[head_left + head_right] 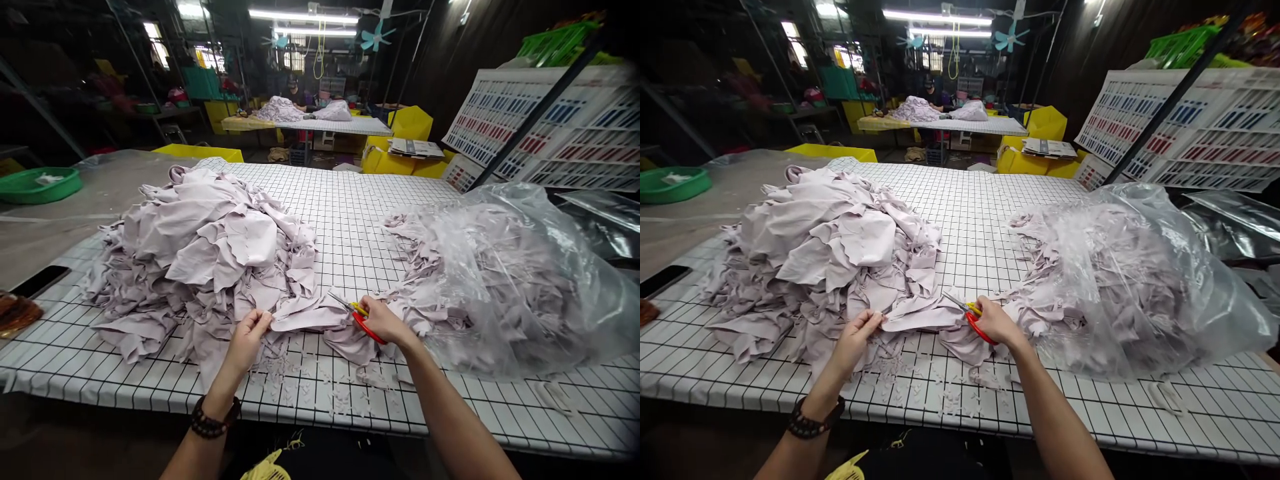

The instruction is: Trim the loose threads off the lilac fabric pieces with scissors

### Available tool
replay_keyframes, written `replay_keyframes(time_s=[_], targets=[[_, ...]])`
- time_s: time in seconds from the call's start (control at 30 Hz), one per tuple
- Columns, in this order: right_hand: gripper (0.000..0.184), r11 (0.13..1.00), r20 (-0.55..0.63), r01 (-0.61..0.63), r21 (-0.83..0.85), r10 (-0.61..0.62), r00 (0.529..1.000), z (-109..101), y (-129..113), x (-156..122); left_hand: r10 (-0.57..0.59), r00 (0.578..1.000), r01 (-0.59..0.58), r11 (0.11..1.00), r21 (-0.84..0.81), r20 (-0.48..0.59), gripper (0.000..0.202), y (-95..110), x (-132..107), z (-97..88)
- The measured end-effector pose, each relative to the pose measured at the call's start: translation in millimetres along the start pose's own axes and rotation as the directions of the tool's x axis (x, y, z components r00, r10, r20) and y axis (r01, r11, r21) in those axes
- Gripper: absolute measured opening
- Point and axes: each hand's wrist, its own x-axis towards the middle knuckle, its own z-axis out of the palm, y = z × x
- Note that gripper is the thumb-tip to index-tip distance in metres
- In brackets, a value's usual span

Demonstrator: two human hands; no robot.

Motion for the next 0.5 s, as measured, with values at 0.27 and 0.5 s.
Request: replay_keyframes(time_s=[0.27,0.5], targets=[[0.015,1.0,-0.028,-0.003,0.018,0.004,1.0,0.4,-8.3,-26.3,-0.192,0.93,0.142,0.974,0.176,0.313,0.033,17.5,-44.8,56.4],[0.017,0.957,-0.202,0.29,-0.012,-0.286,0.937,16.7,-42.9,-72.8,-0.407,0.75,0.596,0.757,-0.267,0.521,0.038,-22.6,-51.2,124.7]])
